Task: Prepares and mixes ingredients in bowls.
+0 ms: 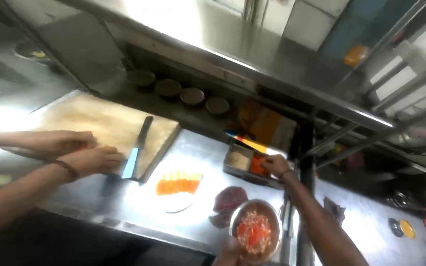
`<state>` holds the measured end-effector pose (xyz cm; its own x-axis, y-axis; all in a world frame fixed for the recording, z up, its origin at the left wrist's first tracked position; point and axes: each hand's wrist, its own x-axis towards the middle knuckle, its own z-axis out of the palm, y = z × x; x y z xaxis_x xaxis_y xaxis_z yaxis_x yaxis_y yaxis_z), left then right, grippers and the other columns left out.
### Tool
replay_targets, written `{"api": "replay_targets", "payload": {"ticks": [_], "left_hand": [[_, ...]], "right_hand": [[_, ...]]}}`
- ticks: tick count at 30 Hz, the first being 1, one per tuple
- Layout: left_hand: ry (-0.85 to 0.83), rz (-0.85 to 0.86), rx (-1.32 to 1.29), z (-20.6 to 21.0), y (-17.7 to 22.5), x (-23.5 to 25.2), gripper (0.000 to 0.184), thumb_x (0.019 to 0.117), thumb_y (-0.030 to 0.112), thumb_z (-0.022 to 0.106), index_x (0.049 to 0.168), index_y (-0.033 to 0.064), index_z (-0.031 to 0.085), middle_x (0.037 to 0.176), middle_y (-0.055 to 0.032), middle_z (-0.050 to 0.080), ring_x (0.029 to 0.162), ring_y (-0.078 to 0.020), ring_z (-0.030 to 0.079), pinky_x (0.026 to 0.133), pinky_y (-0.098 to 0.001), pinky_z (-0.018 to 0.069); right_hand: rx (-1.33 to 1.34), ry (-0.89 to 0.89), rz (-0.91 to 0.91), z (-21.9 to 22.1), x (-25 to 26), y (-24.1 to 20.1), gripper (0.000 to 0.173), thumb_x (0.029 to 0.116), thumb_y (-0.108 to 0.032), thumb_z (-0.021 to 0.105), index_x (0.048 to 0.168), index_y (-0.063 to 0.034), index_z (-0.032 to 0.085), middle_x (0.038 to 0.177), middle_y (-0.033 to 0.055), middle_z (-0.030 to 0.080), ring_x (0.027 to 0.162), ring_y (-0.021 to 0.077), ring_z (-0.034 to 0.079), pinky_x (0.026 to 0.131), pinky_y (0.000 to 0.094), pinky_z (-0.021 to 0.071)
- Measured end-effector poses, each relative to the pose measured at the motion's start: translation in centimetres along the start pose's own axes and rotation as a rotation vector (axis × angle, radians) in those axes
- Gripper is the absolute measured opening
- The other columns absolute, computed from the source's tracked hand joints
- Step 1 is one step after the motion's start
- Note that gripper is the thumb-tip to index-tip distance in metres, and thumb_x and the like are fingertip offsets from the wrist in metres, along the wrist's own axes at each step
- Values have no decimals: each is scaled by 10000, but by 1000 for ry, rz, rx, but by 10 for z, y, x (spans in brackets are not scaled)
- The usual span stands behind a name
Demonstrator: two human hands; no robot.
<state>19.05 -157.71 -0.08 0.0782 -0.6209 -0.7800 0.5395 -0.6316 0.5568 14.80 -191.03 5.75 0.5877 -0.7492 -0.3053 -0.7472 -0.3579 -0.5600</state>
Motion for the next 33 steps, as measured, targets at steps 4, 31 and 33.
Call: {"api": "replay_targets", "payload": {"ticks": [4, 31, 33], "left_hand": [[-45, -4, -45, -1, -1, 14, 462, 1084, 96, 466, 1519, 58, 316, 1243, -195, 641, 967, -272, 725, 802, -431, 636], [-144, -90, -175, -3, 8, 47, 444, 1128, 343, 356, 1502, 103, 342, 1220, -204, 665, 974, -335, 731, 822, -486, 632], [-135, -86, -169, -4, 10, 45, 428, 1126, 324, 377, 1490, 98, 371, 1198, -198, 673, 963, -325, 733, 822, -477, 633]], "right_hand": [[-3, -18, -42, -13, -100, 7, 203, 973, -284, 702, 1057, -120, 785, 885, 60, 738, 774, 192, 692, 758, 456, 588], [-18, -54, 241, 21, -136, 3, 288, 993, -310, 650, 1206, -138, 738, 1127, 73, 734, 1029, 218, 698, 958, 450, 555], [88, 37, 165, 17, -111, -9, 262, 989, -309, 686, 1177, -136, 745, 1068, 59, 743, 926, 194, 713, 877, 444, 589]]}}
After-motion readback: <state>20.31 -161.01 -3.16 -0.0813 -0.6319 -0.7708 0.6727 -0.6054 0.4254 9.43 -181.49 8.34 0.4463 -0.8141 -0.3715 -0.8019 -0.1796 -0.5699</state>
